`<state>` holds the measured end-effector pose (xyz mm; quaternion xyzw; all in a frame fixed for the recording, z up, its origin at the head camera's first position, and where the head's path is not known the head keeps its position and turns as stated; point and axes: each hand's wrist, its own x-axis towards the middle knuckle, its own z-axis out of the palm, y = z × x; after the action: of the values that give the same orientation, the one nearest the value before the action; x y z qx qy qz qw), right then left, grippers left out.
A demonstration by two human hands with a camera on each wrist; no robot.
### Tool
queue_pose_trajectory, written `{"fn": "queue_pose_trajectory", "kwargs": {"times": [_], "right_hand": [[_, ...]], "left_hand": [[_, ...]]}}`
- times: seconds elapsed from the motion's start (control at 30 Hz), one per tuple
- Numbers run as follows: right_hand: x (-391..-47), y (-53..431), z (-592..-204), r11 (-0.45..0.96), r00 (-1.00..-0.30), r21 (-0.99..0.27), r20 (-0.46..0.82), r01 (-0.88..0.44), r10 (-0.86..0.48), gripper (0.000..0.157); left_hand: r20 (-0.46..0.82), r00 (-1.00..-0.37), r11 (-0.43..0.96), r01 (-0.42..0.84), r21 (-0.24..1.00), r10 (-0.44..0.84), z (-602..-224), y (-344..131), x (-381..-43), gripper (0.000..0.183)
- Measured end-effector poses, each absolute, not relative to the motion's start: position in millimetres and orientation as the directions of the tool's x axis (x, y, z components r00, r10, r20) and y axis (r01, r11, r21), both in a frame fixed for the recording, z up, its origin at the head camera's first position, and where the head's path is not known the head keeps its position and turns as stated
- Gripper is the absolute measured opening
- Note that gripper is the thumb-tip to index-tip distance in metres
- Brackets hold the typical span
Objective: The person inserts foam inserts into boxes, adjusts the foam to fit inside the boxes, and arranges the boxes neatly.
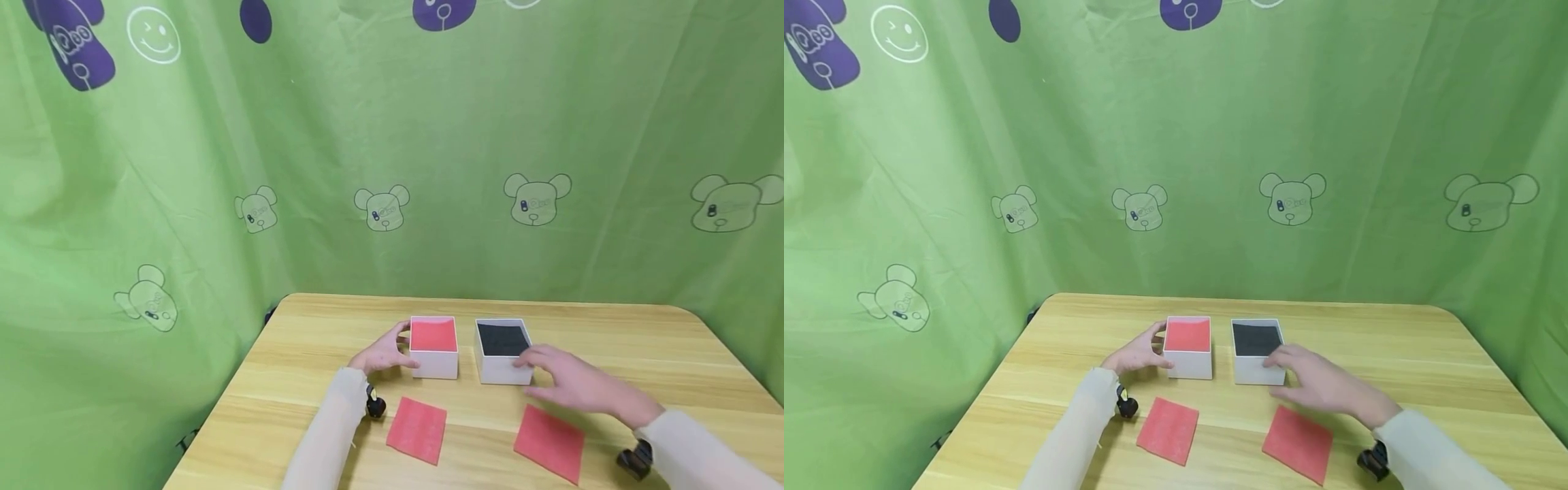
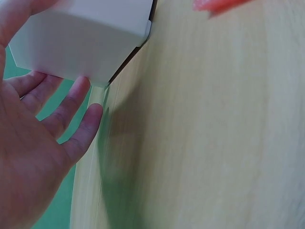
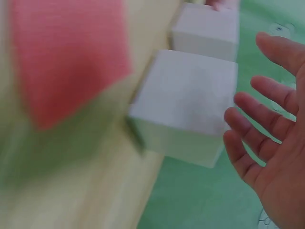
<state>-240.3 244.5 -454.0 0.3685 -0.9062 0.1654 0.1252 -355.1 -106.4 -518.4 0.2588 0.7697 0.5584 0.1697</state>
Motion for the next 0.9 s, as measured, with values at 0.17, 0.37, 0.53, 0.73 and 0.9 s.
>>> {"fn": "queue_pose_trajectory", "kwargs": {"times": [0.17, 0.37, 0.53, 0.73, 0.9], "right_hand": [[-219, 256, -478, 0.749, -0.767, -0.185, 0.255, -0.636, -0.589, 0.052], [-208, 258, -506, 0.798, -0.811, -0.144, 0.13, -0.584, -0.57, 0.086], [-203, 257, -516, 0.825, -0.836, -0.139, 0.095, -0.548, -0.54, 0.099], [-197, 254, -522, 0.834, -0.843, -0.126, 0.063, -0.537, -0.534, 0.107], [-195, 253, -522, 0.841, -0.85, -0.123, 0.064, -0.527, -0.524, 0.103]], "left_hand": [[0.032, -0.809, 0.248, 0.218, 0.944, 0.587, -518, -106, -354, 0.096], [0.023, -0.821, 0.271, 0.215, 0.938, 0.571, -516, -108, -352, 0.098], [0.016, -0.822, 0.266, 0.202, 0.942, 0.57, -515, -107, -353, 0.098], [0.018, -0.814, 0.26, 0.206, 0.943, 0.58, -515, -106, -351, 0.097], [0.027, -0.811, 0.248, 0.21, 0.946, 0.584, -517, -105, -352, 0.095]]}}
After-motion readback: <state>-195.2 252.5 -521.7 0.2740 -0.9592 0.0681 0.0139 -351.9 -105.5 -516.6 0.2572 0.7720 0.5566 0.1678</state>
